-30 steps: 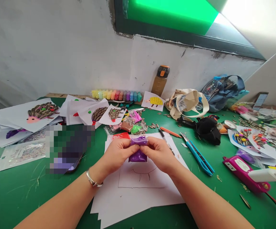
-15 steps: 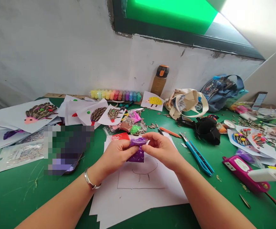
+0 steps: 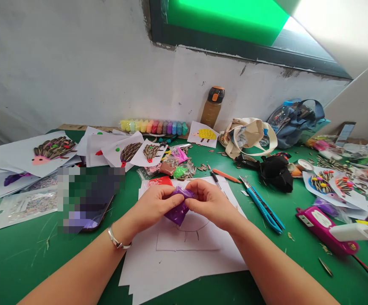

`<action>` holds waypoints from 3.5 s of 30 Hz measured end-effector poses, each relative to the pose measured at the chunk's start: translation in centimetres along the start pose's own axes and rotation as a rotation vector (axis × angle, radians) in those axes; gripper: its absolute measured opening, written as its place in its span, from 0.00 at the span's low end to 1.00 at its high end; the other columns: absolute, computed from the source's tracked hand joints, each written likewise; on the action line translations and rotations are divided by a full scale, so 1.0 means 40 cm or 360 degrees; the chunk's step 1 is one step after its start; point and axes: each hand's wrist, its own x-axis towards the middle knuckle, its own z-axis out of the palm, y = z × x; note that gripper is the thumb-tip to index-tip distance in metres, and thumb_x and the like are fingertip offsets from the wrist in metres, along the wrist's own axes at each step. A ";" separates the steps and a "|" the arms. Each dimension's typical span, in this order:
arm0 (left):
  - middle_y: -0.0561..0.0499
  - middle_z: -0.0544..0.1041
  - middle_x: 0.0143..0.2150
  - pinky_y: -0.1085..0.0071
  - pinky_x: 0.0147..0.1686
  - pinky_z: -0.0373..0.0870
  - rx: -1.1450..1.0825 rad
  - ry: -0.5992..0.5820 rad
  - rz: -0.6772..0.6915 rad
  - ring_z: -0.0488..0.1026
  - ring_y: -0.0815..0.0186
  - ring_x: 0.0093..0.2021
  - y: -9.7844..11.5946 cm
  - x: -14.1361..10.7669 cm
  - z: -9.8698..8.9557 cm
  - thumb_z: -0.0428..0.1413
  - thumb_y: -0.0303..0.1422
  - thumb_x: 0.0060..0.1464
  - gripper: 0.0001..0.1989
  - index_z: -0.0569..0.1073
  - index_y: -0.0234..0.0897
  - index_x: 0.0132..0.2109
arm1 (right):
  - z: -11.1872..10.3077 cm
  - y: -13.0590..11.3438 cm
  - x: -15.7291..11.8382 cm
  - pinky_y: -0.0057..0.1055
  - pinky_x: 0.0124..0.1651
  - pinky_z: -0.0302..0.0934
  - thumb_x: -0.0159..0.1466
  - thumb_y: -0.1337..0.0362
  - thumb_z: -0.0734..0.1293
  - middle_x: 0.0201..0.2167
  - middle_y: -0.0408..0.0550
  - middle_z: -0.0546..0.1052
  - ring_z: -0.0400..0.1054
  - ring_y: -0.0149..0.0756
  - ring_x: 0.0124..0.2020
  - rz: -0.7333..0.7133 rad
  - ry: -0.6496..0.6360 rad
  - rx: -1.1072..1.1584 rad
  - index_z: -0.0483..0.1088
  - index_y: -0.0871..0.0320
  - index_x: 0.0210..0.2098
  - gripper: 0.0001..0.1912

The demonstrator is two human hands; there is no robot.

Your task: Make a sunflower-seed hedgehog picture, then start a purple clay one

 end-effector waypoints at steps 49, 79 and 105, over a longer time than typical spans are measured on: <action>0.52 0.72 0.27 0.72 0.28 0.57 -0.0031 -0.0001 -0.0080 0.63 0.68 0.29 0.007 -0.003 0.004 0.58 0.43 0.52 0.16 0.78 0.32 0.31 | 0.009 -0.003 -0.006 0.27 0.27 0.59 0.58 0.67 0.64 0.22 0.39 0.70 0.68 0.30 0.24 0.0195 0.0050 -0.0230 0.66 0.56 0.29 0.02; 0.53 0.70 0.25 0.73 0.26 0.55 0.0014 0.0058 -0.0054 0.61 0.70 0.27 0.000 -0.003 0.002 0.57 0.45 0.55 0.19 0.77 0.32 0.30 | 0.001 -0.015 -0.001 0.29 0.32 0.62 0.58 0.61 0.70 0.32 0.43 0.72 0.67 0.32 0.31 0.0115 -0.0051 -0.0005 0.69 0.57 0.38 0.11; 0.53 0.73 0.27 0.73 0.28 0.60 0.0070 0.0137 -0.0080 0.65 0.68 0.29 0.012 -0.003 0.008 0.58 0.45 0.52 0.17 0.77 0.34 0.31 | 0.004 0.001 0.009 0.25 0.23 0.59 0.55 0.62 0.67 0.18 0.39 0.68 0.63 0.27 0.19 0.0218 0.0119 0.0181 0.67 0.59 0.23 0.08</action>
